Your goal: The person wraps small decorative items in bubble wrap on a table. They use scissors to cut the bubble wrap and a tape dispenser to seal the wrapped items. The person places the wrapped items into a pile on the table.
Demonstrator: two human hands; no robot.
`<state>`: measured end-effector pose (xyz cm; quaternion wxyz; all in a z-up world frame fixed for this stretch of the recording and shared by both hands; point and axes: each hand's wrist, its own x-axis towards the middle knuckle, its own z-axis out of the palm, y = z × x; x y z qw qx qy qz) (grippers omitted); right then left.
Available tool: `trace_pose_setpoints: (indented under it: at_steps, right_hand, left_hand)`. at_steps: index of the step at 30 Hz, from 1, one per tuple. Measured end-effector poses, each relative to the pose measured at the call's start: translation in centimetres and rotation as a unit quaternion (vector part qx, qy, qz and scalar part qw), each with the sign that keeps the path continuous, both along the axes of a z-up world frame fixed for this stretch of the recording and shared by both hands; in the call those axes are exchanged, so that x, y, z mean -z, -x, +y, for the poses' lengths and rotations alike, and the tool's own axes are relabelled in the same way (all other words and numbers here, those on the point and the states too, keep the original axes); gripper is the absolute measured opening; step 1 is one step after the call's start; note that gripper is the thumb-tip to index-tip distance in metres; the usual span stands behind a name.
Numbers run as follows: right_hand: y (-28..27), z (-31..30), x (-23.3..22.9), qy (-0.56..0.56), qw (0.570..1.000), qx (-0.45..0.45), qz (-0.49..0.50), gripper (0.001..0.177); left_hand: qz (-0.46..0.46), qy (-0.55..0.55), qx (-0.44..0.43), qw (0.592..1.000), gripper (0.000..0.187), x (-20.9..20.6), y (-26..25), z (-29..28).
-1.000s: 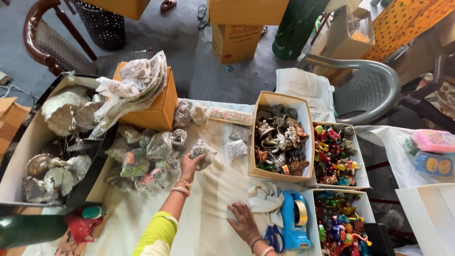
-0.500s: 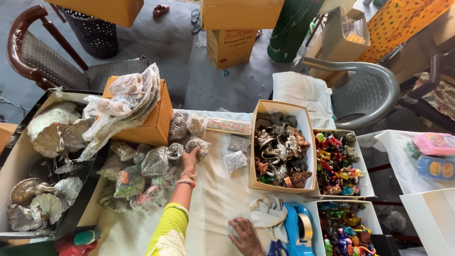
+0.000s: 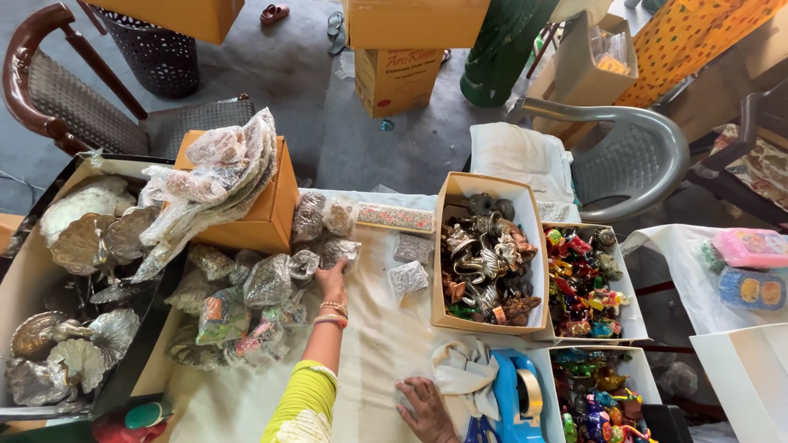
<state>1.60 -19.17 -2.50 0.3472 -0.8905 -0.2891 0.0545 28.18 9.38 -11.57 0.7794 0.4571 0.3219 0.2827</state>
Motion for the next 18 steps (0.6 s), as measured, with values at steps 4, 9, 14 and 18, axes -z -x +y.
trace_pose_setpoints:
  at_steps: [4,9,14,18]
  right_hand:
    - [-0.1,-0.4,1.9,-0.008,0.999,-0.01,-0.035,0.049]
    - [-0.1,-0.5,2.4,-0.013,1.0,-0.018,-0.016,0.049]
    - [0.0,-0.2,0.6,0.0,1.0,0.003,0.031,0.046]
    - [0.2,0.0,0.4,0.002,1.0,0.005,0.005,0.045]
  left_hand:
    - [0.018,0.052,-0.002,0.998,0.069,1.5,0.2,-0.4]
    - [-0.03,0.078,-0.092,0.992,0.075,-0.4,0.8,-1.8]
    - [0.05,-0.013,-0.118,0.992,0.078,-1.7,0.7,-2.6]
    - [0.271,-0.155,-0.089,0.946,0.085,0.2,0.3,-2.5]
